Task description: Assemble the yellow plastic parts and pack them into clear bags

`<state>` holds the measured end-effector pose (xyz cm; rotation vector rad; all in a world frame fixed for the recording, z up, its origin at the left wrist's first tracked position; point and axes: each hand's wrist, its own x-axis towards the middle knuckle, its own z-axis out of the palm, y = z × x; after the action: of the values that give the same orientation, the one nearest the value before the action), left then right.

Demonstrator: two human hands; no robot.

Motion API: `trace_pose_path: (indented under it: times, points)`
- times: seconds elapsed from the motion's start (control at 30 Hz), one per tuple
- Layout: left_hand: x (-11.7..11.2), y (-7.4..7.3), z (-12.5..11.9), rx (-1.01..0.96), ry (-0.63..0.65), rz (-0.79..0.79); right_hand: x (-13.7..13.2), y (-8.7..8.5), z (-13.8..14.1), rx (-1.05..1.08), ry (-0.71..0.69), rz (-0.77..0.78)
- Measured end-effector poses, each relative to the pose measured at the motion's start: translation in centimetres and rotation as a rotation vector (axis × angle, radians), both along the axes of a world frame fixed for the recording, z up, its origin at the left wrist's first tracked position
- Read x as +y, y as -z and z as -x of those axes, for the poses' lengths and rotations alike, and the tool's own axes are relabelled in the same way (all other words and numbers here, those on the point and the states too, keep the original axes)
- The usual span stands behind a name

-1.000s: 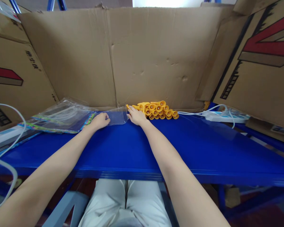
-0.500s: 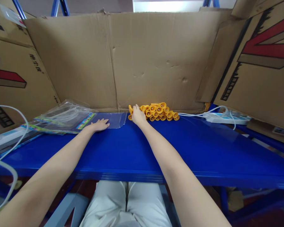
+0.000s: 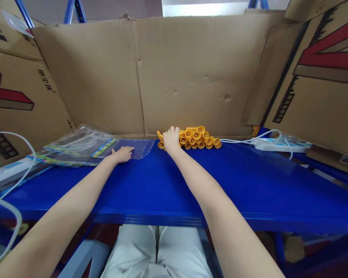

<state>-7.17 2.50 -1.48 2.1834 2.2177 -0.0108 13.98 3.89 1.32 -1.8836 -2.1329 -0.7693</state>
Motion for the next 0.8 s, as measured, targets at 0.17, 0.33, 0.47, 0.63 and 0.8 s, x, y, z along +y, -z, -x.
trace_pose_path:
  times: [0.17, 0.33, 0.47, 0.63, 0.8]
  points:
    - [0.1, -0.1, 0.1, -0.052, 0.082, -0.082, 0.4, 0.1, -1.6, -0.080, 0.000, -0.030]
    - [0.4, -0.3, 0.1, -0.115, 0.154, -0.128, -0.6, -0.3, -3.0, 0.023, -0.086, -0.046]
    - [0.8, -0.1, 0.4, -0.205, 0.165, -0.182, -2.5, -0.1, -3.1, 0.246, -0.181, -0.121]
    - [1.0, -0.1, 0.5, -0.265, 0.135, -0.246, -4.2, 1.5, -3.0, 0.526, -0.393, -0.019]
    - [0.4, -0.7, 0.2, -0.160, 0.059, -0.292, -4.4, 1.8, -3.5, 0.623, -0.528, 0.258]
